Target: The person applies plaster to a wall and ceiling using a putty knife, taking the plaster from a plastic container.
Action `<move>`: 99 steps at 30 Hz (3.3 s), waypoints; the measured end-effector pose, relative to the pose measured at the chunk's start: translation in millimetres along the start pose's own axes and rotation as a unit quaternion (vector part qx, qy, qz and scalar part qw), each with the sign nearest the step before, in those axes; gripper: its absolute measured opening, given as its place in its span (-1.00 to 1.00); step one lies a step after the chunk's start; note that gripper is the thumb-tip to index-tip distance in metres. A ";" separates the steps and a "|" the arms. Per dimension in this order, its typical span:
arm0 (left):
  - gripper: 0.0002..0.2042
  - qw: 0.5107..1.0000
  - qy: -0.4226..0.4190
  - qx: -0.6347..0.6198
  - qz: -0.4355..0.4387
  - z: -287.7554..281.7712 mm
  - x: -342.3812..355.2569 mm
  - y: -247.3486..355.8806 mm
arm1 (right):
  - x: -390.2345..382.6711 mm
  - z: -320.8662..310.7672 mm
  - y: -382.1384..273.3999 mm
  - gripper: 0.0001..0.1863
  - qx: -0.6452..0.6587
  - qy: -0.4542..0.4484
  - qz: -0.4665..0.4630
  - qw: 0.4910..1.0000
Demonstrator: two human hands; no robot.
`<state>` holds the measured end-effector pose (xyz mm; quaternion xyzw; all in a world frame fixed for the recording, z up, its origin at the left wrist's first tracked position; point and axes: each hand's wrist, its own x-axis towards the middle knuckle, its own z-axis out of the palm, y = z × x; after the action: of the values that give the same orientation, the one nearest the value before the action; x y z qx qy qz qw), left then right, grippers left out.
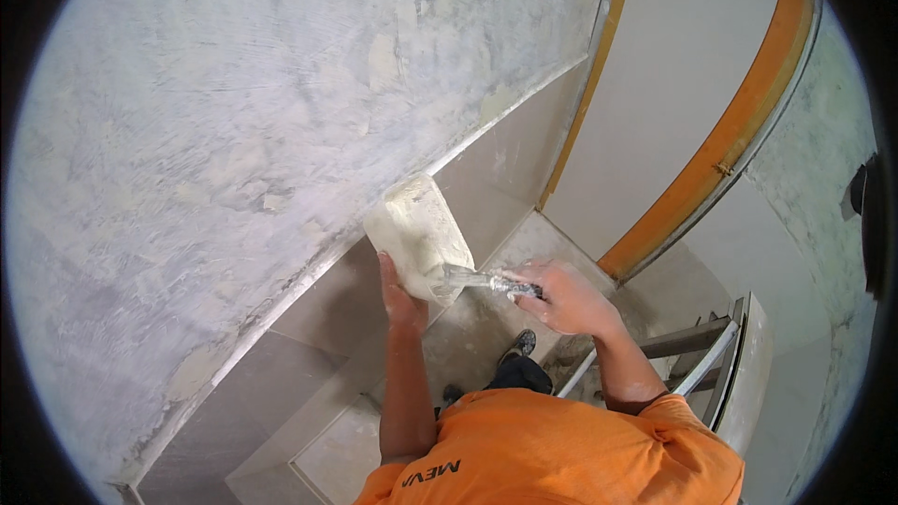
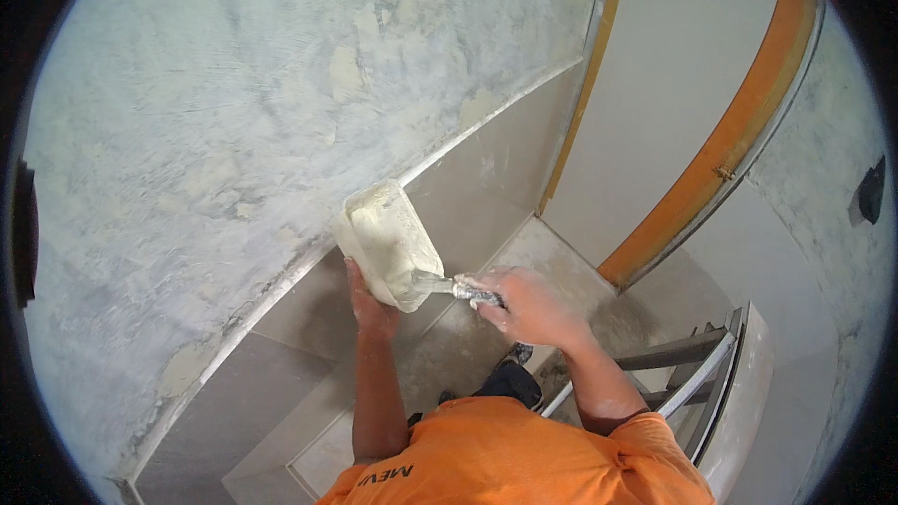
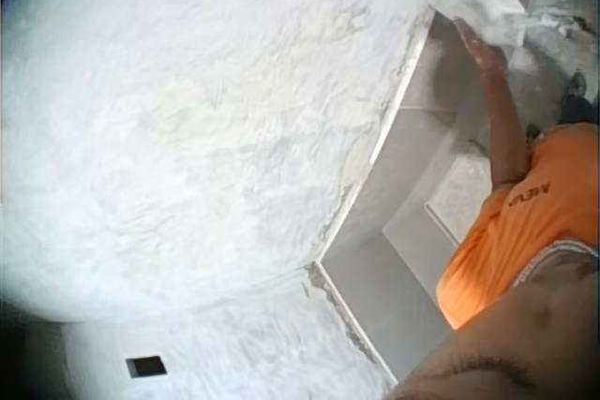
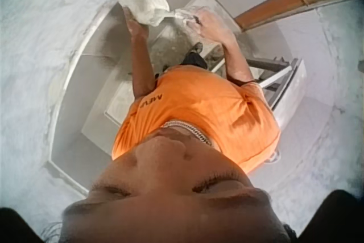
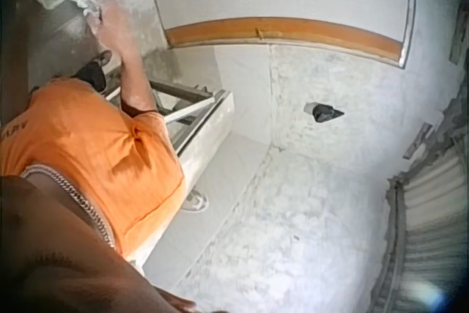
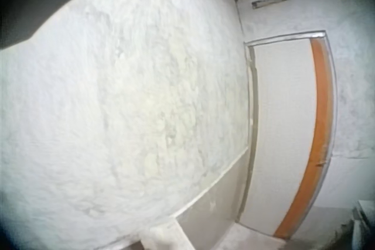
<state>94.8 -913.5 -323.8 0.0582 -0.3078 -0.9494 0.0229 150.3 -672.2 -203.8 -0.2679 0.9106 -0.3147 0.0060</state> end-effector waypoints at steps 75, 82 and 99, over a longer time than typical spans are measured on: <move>-0.37 0.983 0.089 0.088 0.132 -33.7 -31.0 94.3 | 158.3 145.7 43.2 -0.31 0.075 0.102 0.068 0.990; -0.38 0.984 0.072 0.090 0.138 -35.6 -29.6 94.8 | 174.4 35.7 120.9 -0.53 0.103 0.110 0.245 0.958; -0.41 0.952 0.050 0.155 0.260 -63.6 -63.8 126.4 | 137.9 88.4 143.6 -0.45 0.040 0.193 0.148 0.969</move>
<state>166.9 -1047.8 -294.5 0.0261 -0.4540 -0.8471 0.2749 -21.5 -695.8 -335.7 -0.0639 0.9108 -0.3920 -0.1122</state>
